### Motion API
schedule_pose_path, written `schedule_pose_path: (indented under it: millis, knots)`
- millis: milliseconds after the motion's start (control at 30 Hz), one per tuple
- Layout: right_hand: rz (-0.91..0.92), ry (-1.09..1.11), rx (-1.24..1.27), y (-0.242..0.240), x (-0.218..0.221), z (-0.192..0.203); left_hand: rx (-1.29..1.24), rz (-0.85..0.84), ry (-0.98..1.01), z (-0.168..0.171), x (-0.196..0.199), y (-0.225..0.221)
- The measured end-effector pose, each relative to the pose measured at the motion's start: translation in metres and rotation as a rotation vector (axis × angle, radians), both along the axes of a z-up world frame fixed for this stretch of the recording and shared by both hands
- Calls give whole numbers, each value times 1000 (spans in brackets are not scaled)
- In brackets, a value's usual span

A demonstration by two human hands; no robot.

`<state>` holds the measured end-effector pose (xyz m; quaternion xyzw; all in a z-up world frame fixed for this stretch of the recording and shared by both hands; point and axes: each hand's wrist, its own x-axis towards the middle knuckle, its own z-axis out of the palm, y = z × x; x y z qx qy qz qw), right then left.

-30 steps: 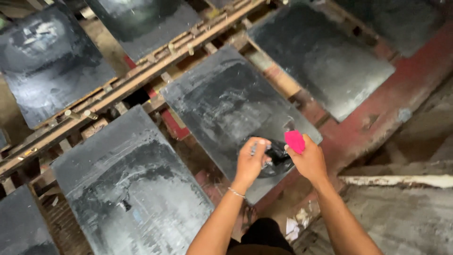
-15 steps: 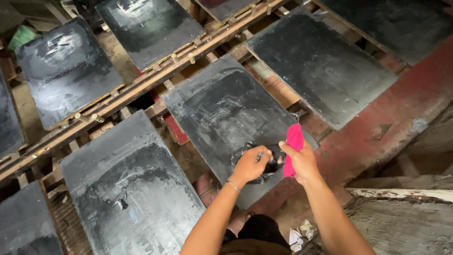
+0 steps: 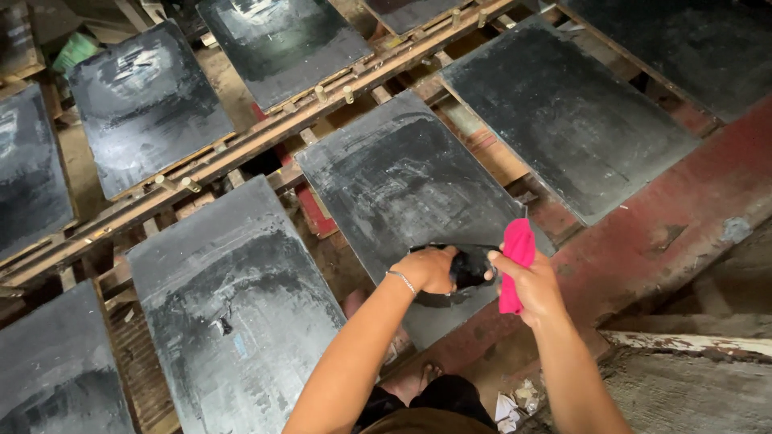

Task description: Scraping and cleaning residue from screen printing boards using a hand scraper and a cloth.

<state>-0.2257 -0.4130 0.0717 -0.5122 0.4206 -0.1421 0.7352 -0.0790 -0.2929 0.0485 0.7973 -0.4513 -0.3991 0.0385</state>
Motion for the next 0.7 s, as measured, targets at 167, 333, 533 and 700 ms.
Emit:
schedule_pose_path:
  millis: [167, 333, 533, 700]
  knots:
    - [20, 83, -185, -9, -17, -11, -224, -77, -4, 11, -4, 10]
    - [66, 238, -448, -9, -28, -12, -527, -16, -166, 10, -15, 15]
    - [174, 422, -917, -3, -37, -13, -1003, 168, -259, -14, -21, 48]
    - [440, 456, -948, 73, -4, 49, -1116, 451, -352, -13, -20, 136]
